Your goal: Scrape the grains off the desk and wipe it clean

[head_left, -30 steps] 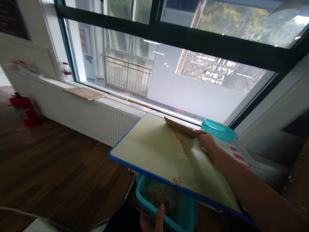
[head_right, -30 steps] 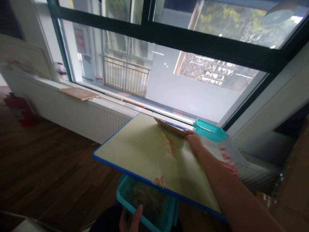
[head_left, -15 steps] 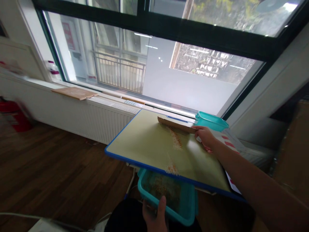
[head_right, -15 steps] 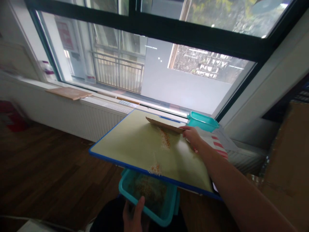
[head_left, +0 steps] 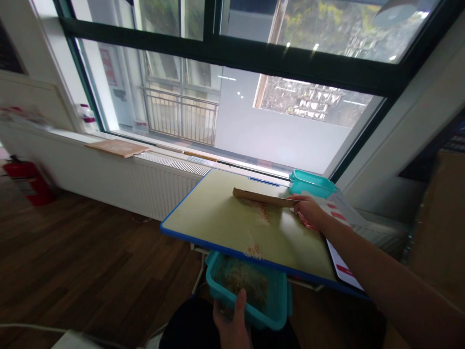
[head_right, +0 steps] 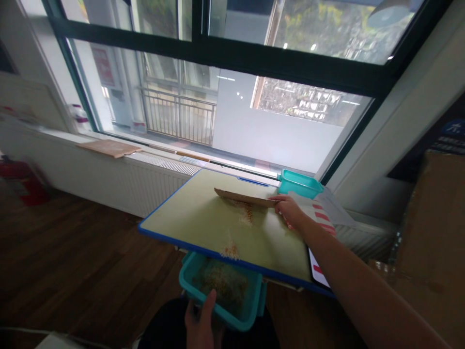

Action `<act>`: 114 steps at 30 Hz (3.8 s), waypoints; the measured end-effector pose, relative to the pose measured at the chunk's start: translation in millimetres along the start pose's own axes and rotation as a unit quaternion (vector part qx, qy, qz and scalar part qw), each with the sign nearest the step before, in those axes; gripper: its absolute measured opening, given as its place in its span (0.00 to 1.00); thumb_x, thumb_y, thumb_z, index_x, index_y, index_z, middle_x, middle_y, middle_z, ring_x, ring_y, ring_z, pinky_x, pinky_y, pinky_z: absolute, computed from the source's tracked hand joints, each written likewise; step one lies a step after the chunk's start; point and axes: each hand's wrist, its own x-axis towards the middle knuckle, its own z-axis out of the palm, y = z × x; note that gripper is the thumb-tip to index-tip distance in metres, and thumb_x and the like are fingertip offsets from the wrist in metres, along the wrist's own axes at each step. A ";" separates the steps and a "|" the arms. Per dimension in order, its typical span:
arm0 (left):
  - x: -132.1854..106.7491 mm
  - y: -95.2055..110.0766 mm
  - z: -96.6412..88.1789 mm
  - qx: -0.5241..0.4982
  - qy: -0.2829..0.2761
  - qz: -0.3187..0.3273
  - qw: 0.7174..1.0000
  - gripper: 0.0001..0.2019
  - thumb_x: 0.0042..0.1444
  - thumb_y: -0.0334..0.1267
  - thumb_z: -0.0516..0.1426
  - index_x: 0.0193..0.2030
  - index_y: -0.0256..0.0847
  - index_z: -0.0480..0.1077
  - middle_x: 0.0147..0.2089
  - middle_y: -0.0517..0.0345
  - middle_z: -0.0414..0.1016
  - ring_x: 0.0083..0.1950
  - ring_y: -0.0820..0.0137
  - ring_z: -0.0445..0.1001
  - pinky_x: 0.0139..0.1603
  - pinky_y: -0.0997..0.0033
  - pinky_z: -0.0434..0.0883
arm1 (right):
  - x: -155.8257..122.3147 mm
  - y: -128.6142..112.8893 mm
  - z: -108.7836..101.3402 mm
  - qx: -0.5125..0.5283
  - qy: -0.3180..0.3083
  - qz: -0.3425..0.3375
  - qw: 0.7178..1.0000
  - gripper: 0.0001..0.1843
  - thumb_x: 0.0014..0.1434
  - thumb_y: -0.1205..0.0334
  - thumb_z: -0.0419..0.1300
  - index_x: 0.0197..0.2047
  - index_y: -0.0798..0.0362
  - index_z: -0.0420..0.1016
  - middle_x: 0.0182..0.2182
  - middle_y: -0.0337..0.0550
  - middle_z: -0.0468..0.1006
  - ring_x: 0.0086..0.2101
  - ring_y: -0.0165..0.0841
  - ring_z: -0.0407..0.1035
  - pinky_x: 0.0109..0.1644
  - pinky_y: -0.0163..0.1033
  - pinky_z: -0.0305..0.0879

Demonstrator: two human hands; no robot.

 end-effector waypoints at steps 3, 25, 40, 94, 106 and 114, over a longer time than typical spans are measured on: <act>-2.7 0.8 -1.3 0.014 0.000 -0.003 1.000 0.31 0.51 0.37 0.64 0.61 0.47 0.58 0.50 0.46 0.73 0.46 0.57 0.78 0.40 0.60 0.79 | -9.1 -4.3 -2.6 0.011 -0.015 0.044 0.999 0.27 0.33 0.68 0.56 0.40 0.57 0.82 0.17 0.38 0.71 0.15 0.28 0.58 0.16 0.35 0.49; -12.1 -5.9 -1.2 0.037 -0.023 0.003 0.999 0.31 0.51 0.39 0.66 0.60 0.46 0.60 0.54 0.44 0.72 0.49 0.57 0.78 0.42 0.61 0.78 | -42.1 -15.5 -16.3 0.041 -0.118 0.023 0.992 0.23 0.29 0.70 0.53 0.29 0.55 0.84 0.21 0.40 0.77 0.23 0.30 0.63 0.25 0.35 0.56; -27.8 4.1 7.2 0.045 0.001 -0.039 0.998 0.32 0.52 0.37 0.64 0.63 0.48 0.59 0.57 0.45 0.72 0.52 0.58 0.77 0.40 0.63 0.77 | -49.1 -17.5 -23.7 0.065 -0.177 -0.003 0.982 0.21 0.30 0.71 0.55 0.27 0.50 0.84 0.32 0.42 0.84 0.40 0.43 0.74 0.43 0.42 0.67; -8.0 50.0 -11.7 -0.014 -0.007 -0.019 1.000 0.32 0.54 0.36 0.62 0.64 0.51 0.56 0.53 0.49 0.74 0.46 0.61 0.79 0.46 0.61 0.76 | -95.5 -73.1 40.5 0.303 -0.130 0.003 0.944 0.11 0.34 0.68 0.71 0.26 0.48 0.81 0.27 0.40 0.81 0.34 0.38 0.75 0.47 0.46 0.71; -14.0 46.3 -10.4 0.001 -0.007 -0.018 1.000 0.32 0.54 0.36 0.63 0.65 0.48 0.56 0.53 0.46 0.74 0.44 0.60 0.79 0.43 0.60 0.77 | -202.8 -27.9 13.0 0.153 0.133 -0.035 0.979 0.11 0.48 0.57 0.68 0.38 0.43 0.81 0.36 0.42 0.83 0.38 0.42 0.77 0.44 0.46 0.75; -13.3 36.5 -6.1 0.002 -0.001 0.017 1.000 0.33 0.52 0.38 0.65 0.63 0.49 0.58 0.54 0.48 0.73 0.50 0.61 0.77 0.46 0.62 0.76 | -214.0 -53.4 18.8 -0.050 0.083 -0.188 0.977 0.10 0.57 0.55 0.61 0.42 0.40 0.81 0.37 0.40 0.83 0.38 0.39 0.78 0.43 0.42 0.76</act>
